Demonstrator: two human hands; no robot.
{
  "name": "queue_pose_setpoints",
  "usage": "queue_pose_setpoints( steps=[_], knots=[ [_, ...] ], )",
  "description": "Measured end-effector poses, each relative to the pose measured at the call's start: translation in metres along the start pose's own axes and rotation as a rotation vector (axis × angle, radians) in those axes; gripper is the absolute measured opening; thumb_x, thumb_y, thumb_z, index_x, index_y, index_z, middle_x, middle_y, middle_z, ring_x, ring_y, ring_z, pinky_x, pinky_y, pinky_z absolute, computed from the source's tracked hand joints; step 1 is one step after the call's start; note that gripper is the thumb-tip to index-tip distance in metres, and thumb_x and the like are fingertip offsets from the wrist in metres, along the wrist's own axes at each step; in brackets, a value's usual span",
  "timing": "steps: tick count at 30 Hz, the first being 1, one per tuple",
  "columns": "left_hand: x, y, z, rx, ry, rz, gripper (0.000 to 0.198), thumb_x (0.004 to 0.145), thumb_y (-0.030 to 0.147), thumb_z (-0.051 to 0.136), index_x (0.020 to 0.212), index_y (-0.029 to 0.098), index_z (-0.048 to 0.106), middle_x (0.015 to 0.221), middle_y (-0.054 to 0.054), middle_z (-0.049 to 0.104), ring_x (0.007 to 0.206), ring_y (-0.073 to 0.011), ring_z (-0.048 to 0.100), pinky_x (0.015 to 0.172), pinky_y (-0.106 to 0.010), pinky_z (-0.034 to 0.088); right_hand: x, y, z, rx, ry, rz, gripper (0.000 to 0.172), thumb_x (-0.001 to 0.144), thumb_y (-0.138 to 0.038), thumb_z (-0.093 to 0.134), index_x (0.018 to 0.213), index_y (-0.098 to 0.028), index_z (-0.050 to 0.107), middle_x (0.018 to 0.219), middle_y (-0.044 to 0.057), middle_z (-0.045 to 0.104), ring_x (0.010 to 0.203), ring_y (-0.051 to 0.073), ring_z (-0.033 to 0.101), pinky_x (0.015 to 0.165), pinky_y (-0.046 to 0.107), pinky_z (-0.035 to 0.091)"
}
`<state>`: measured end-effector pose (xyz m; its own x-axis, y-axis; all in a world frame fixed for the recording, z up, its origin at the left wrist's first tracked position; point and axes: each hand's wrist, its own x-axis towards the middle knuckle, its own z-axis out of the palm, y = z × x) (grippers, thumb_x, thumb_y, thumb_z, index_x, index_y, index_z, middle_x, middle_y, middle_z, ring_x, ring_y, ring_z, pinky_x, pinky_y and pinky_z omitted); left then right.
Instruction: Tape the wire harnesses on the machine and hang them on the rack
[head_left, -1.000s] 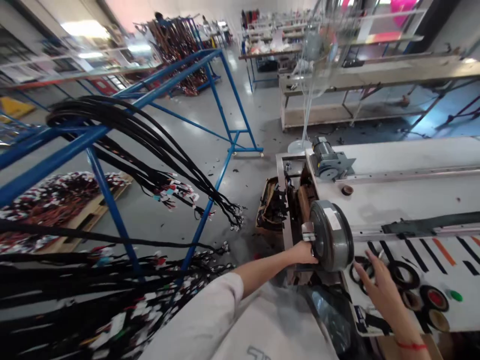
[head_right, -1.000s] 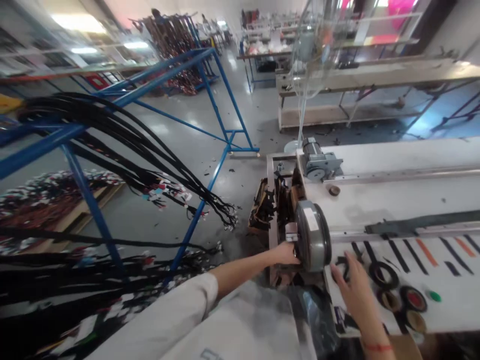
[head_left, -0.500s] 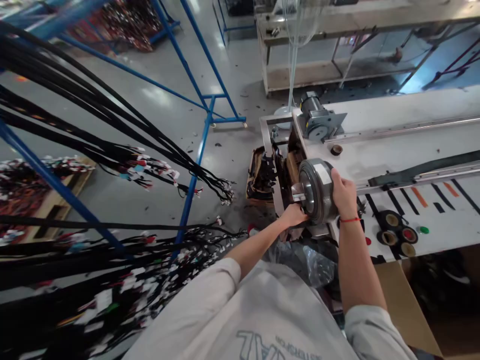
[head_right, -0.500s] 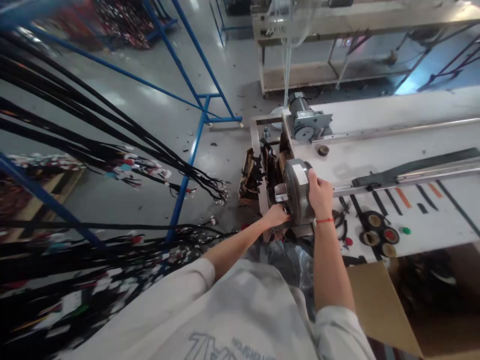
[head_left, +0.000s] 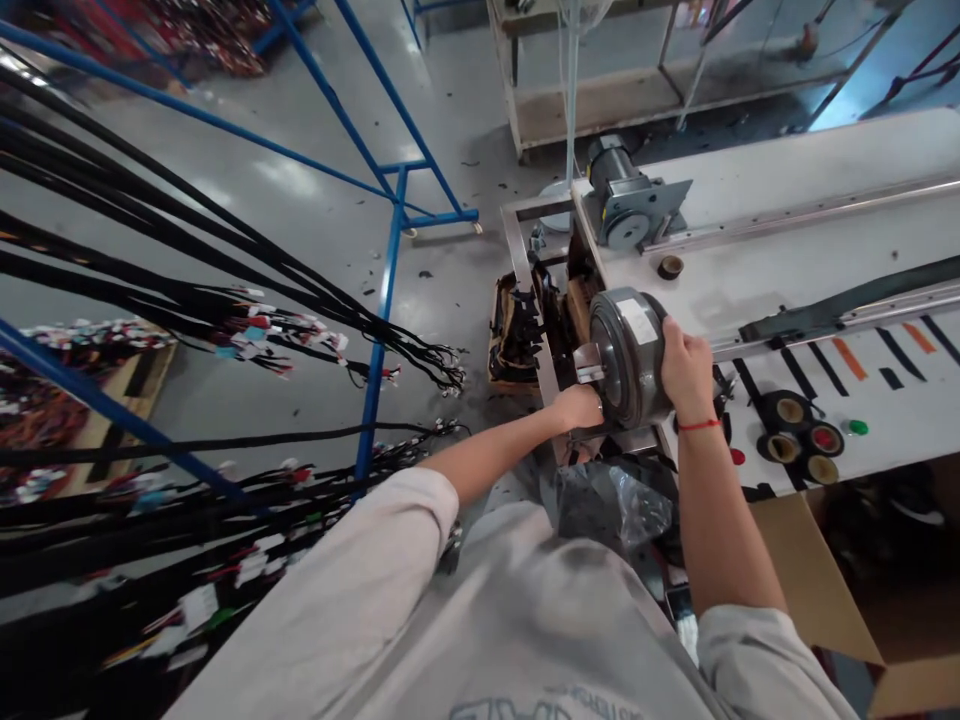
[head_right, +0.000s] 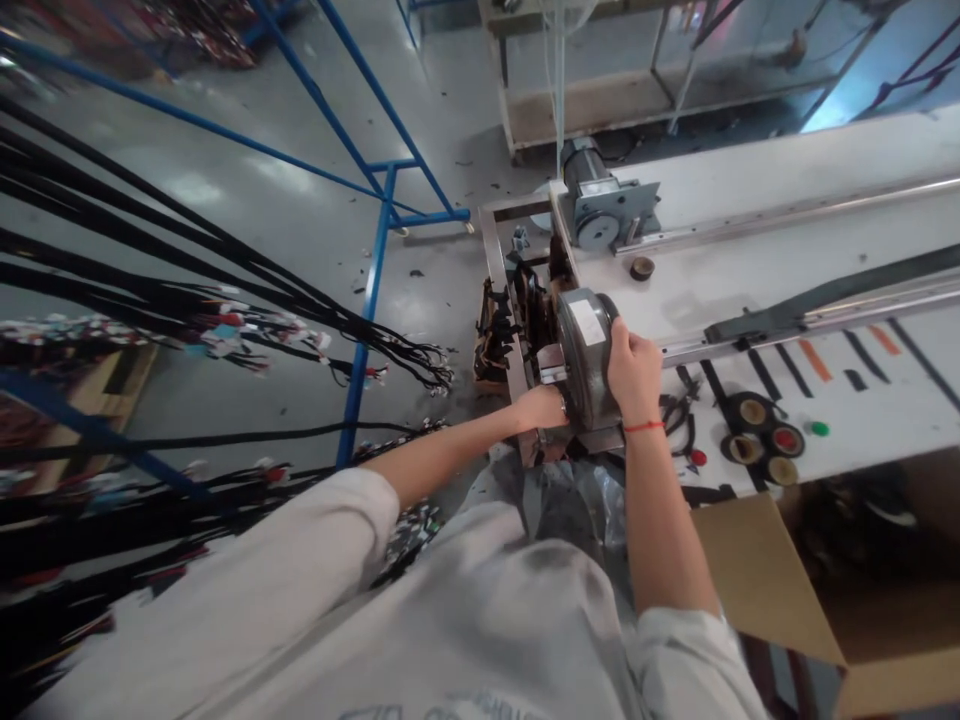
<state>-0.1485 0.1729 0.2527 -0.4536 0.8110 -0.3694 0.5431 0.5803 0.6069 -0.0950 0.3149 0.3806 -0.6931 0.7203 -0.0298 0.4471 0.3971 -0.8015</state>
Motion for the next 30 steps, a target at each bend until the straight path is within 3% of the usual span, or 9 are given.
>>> queue_pose_setpoints(
  steps=[5, 10, 15, 20, 24, 28, 30],
  knots=[
    [0.0, -0.001, 0.008, 0.183, -0.015, 0.111, 0.022, 0.085, 0.02, 0.054, 0.087, 0.013, 0.075, 0.093, -0.017, 0.073, 0.096, -0.0294, 0.067, 0.087, -0.038, 0.051, 0.0, 0.001, 0.003, -0.003, -0.001, 0.032, 0.048, 0.089, -0.051, 0.039, 0.052, -0.022, 0.033, 0.048, -0.002, 0.029, 0.057, 0.013, 0.03, 0.056, 0.03, 0.023],
    [-0.005, -0.002, 0.018, 0.19, 0.024, 0.084, 0.023, 0.086, 0.015, 0.05, 0.09, 0.011, 0.073, 0.098, -0.017, 0.071, 0.098, -0.0295, 0.066, 0.09, -0.039, 0.05, -0.003, 0.001, 0.005, 0.009, -0.001, 0.015, 0.046, 0.091, -0.048, 0.038, 0.054, -0.022, 0.03, 0.05, -0.002, 0.03, 0.056, 0.012, 0.028, 0.055, 0.03, 0.021],
    [-0.009, 0.003, 0.019, 0.128, 0.066, -0.018, 0.021, 0.085, 0.02, 0.054, 0.095, 0.013, 0.072, 0.104, -0.015, 0.071, 0.104, -0.0291, 0.064, 0.093, -0.036, 0.049, -0.006, 0.001, 0.006, 0.028, 0.013, -0.003, 0.045, 0.091, -0.046, 0.039, 0.055, -0.022, 0.028, 0.051, -0.002, 0.027, 0.055, 0.011, 0.025, 0.055, 0.03, 0.02],
    [-0.014, 0.013, 0.018, -0.033, 0.078, -0.174, 0.018, 0.083, 0.018, 0.058, 0.092, 0.012, 0.072, 0.093, -0.014, 0.072, 0.097, -0.0292, 0.067, 0.087, -0.034, 0.052, -0.004, 0.004, 0.008, 0.039, 0.023, -0.026, 0.045, 0.091, -0.046, 0.04, 0.055, -0.022, 0.028, 0.051, -0.002, 0.027, 0.055, 0.011, 0.026, 0.054, 0.03, 0.019],
    [-0.011, 0.016, 0.02, -0.12, 0.086, -0.193, 0.017, 0.082, 0.015, 0.059, 0.092, 0.012, 0.072, 0.094, -0.012, 0.072, 0.102, -0.0305, 0.066, 0.09, -0.034, 0.052, -0.004, 0.002, 0.007, 0.026, 0.02, -0.034, 0.045, 0.092, -0.044, 0.04, 0.055, -0.022, 0.026, 0.051, -0.003, 0.026, 0.055, 0.011, 0.025, 0.055, 0.03, 0.019],
    [-0.01, 0.011, 0.004, -0.235, -0.018, -0.177, 0.016, 0.077, 0.011, 0.065, 0.091, 0.013, 0.071, 0.102, -0.012, 0.072, 0.113, -0.0313, 0.062, 0.1, -0.035, 0.048, -0.006, 0.003, 0.004, 0.027, -0.015, -0.021, 0.044, 0.093, -0.044, 0.04, 0.057, -0.023, 0.026, 0.052, -0.003, 0.026, 0.055, 0.011, 0.026, 0.055, 0.03, 0.02],
    [-0.021, 0.004, -0.012, -0.38, -0.099, -0.184, 0.028, 0.072, 0.011, 0.073, 0.1, 0.014, 0.071, 0.104, -0.009, 0.072, 0.113, -0.0284, 0.063, 0.1, -0.032, 0.049, -0.008, 0.007, 0.002, 0.047, -0.039, -0.025, 0.044, 0.094, -0.045, 0.039, 0.058, -0.023, 0.025, 0.052, -0.003, 0.026, 0.055, 0.011, 0.026, 0.055, 0.03, 0.02]
  ],
)
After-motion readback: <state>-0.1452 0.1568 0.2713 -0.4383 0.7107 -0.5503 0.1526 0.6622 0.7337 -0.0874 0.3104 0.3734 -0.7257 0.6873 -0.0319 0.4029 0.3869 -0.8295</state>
